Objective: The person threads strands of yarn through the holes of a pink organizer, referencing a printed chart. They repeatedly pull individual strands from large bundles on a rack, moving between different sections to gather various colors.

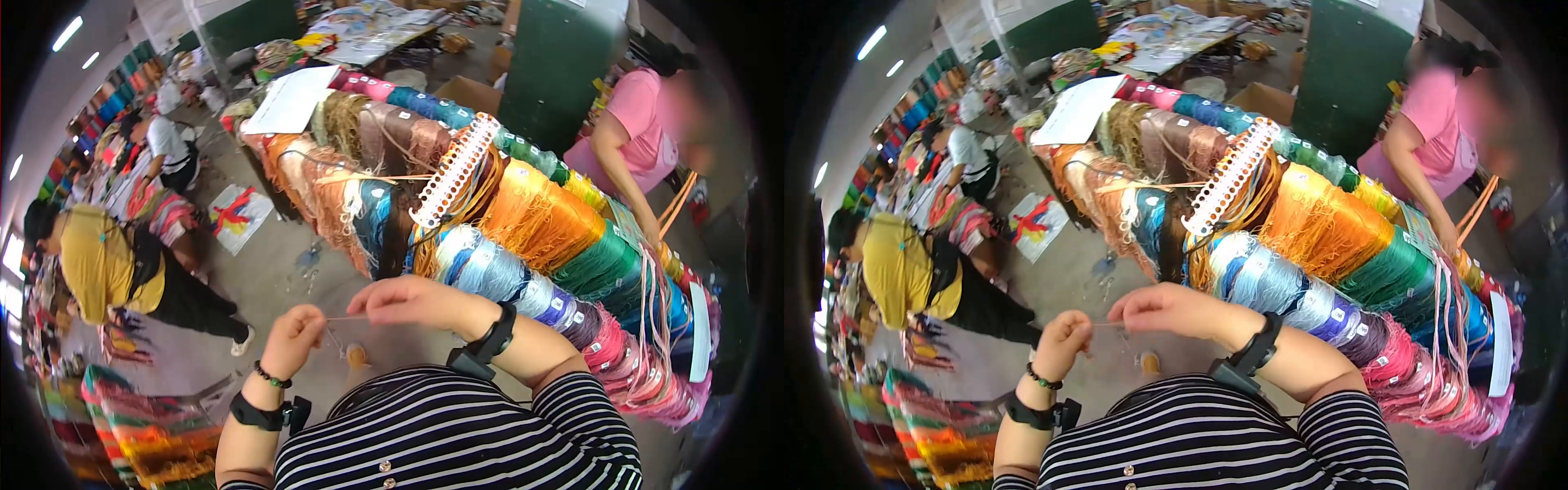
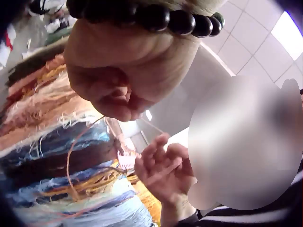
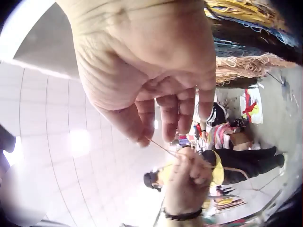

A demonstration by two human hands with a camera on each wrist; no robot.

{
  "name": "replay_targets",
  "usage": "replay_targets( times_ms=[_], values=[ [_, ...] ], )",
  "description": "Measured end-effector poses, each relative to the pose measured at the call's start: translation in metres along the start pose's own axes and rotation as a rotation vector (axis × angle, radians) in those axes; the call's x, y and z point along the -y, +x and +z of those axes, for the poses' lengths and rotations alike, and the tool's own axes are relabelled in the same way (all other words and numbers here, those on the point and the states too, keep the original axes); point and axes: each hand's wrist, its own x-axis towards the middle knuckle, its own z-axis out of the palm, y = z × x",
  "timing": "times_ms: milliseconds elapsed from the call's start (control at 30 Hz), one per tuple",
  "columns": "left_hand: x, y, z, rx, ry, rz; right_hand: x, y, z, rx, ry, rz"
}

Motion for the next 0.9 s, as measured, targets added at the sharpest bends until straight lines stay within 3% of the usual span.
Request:
replay_targets(
  times_ms=[67,100,200,267,333,467,500,533,600,733,767,900],
  values=[
    [0.011,0.042,0.009,0.231,-0.047,0.012,-0.005,0.002,-0.009,-0.167,0.411,-0.017],
    [0.013,0.060,0.011,0.347,-0.069,0.020,-0.010,0.004,-0.019,-0.139,0.549,-0.083],
    [0.005,0.117,0.006,0.608,0.011,-0.011,0.003,-0.006,-0.052,-0.404,0.458,-0.014],
    [-0.004,0.145,-0.004,0.590,0.076,0.055,0.021,-0.012,-0.069,-0.945,0.135,0.079],
    [-0.015,0.183,-0.018,0.578,0.199,0.136,0.033,-0.005,-0.083,-1.298,-0.103,0.118],
    [-0.042,0.247,0.000,0.665,0.079,0.255,0.007,0.007,-0.107,-1.321,-0.405,0.128],
    [-0.059,0.252,0.013,0.653,-0.004,0.170,-0.012,0.012,-0.114,-1.332,-0.327,0.183],
    [-0.063,0.266,0.027,0.662,-0.017,0.190,-0.010,0.024,-0.112,-1.372,-0.417,0.316],
    [-0.057,0.294,0.056,0.669,-0.042,0.224,-0.026,0.033,-0.120,-1.388,-0.614,0.338],
    [-0.050,0.321,0.095,0.693,0.062,0.077,-0.041,0.037,-0.134,-1.400,-0.442,0.356],
    [-0.049,0.324,0.102,0.683,0.073,0.181,-0.041,0.036,-0.136,-1.396,-0.395,0.343],
    [-0.055,0.330,0.112,0.668,0.040,0.099,-0.034,0.032,-0.137,-1.374,-0.311,0.354]
  ],
)
